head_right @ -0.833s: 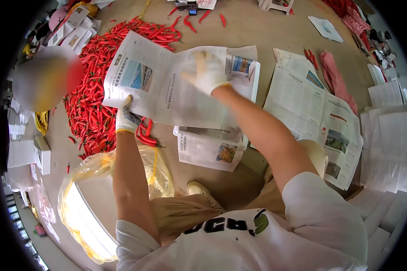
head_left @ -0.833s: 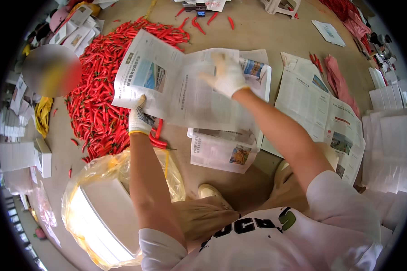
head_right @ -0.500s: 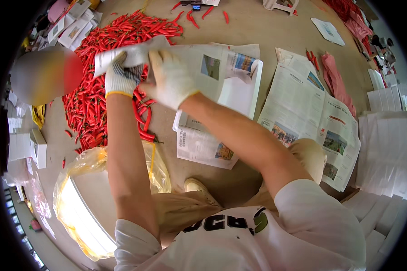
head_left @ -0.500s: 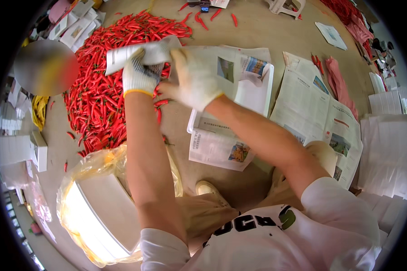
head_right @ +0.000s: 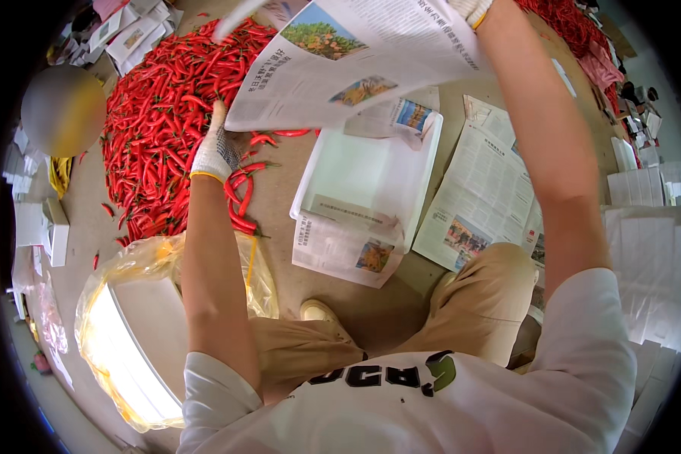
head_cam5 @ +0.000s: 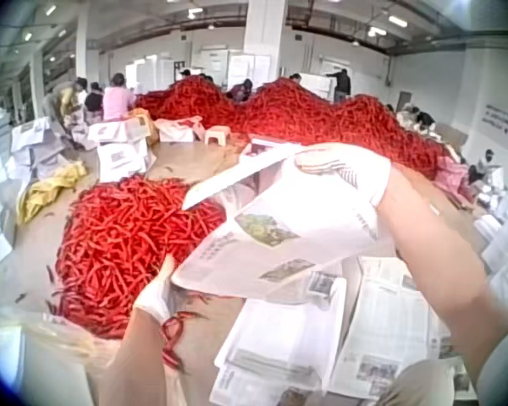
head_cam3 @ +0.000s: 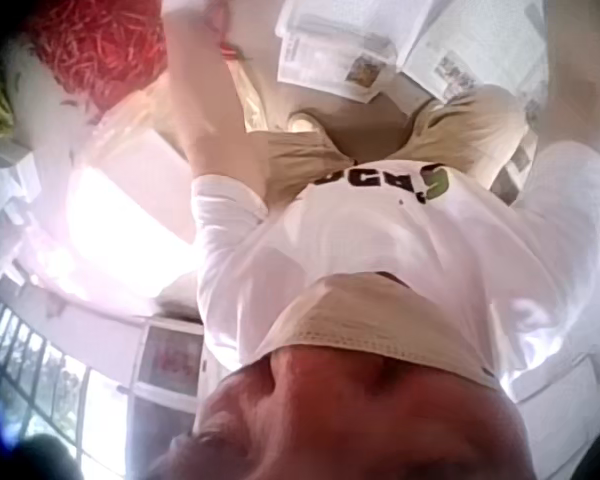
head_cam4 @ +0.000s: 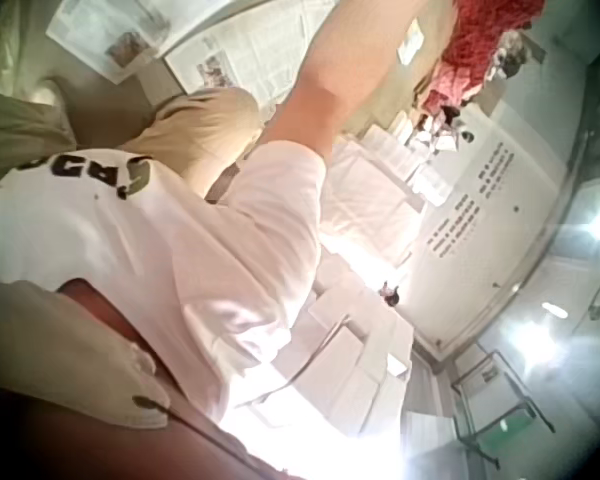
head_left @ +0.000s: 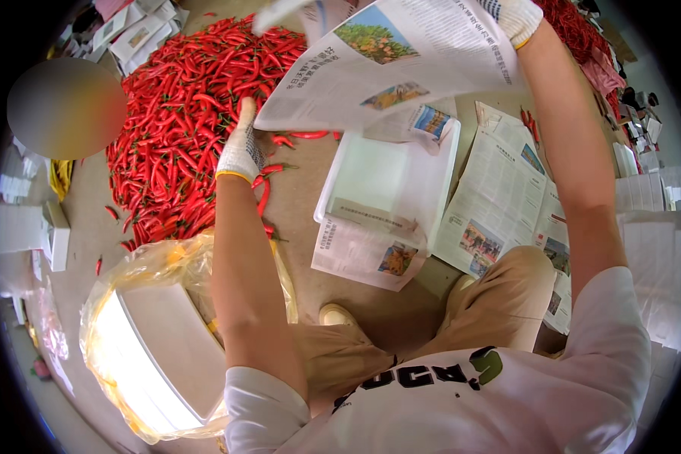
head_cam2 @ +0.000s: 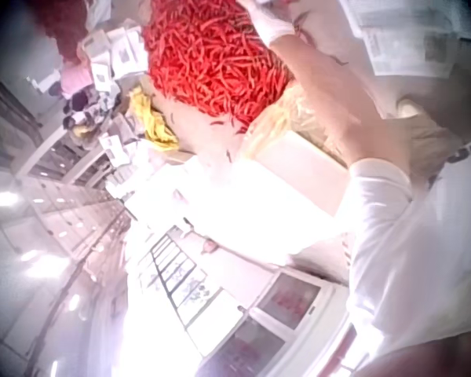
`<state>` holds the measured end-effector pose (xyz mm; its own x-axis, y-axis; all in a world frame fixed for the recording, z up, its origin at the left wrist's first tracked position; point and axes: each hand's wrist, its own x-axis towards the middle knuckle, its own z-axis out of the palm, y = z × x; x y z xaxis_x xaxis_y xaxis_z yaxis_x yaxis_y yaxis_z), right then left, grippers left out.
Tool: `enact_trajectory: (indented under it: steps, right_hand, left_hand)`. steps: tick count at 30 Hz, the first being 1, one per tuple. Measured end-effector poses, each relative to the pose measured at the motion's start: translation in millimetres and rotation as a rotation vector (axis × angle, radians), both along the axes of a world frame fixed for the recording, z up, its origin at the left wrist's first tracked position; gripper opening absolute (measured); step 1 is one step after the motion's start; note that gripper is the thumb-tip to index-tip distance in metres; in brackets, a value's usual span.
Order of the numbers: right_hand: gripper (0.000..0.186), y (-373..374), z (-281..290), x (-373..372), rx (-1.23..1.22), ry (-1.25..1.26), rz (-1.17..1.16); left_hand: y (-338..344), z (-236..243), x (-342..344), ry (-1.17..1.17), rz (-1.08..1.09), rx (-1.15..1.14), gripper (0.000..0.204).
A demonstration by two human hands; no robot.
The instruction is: The person lines foam boxes with sheets of newspaper by hand, smoothing the paper into the corners and sides of each box.
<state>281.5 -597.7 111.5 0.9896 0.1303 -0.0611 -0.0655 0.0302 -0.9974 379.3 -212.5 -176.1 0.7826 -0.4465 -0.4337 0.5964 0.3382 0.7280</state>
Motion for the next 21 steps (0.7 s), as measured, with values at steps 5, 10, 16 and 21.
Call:
enact_trajectory:
  steps: [5, 10, 16, 21]
  right_hand:
    - [0.027, -29.1, -6.9, 27.8, -0.07, 0.053, 0.068]
    - [0.028, -35.9, -28.4, 43.5, -0.087, 0.095, 0.019]
    - [0.031, -20.5, -68.1, 62.6, -0.869, -0.114, -0.25]
    - [0.066, 20.9, -153.4, 40.8, -1.246, -0.211, -0.725]
  left_hand:
    - [-22.7, 39.2, -40.5, 0.266, -0.249, -0.227, 0.105]
    - [-23.4, 20.7, -39.4, 0.15, -0.159, -0.238, 0.072]
    - [-25.3, -14.4, -34.3, 0.099, 0.008, -0.269, 0.051]
    - [-14.2, -71.0, -38.6, 0.148, 0.081, -0.176, 0.04]
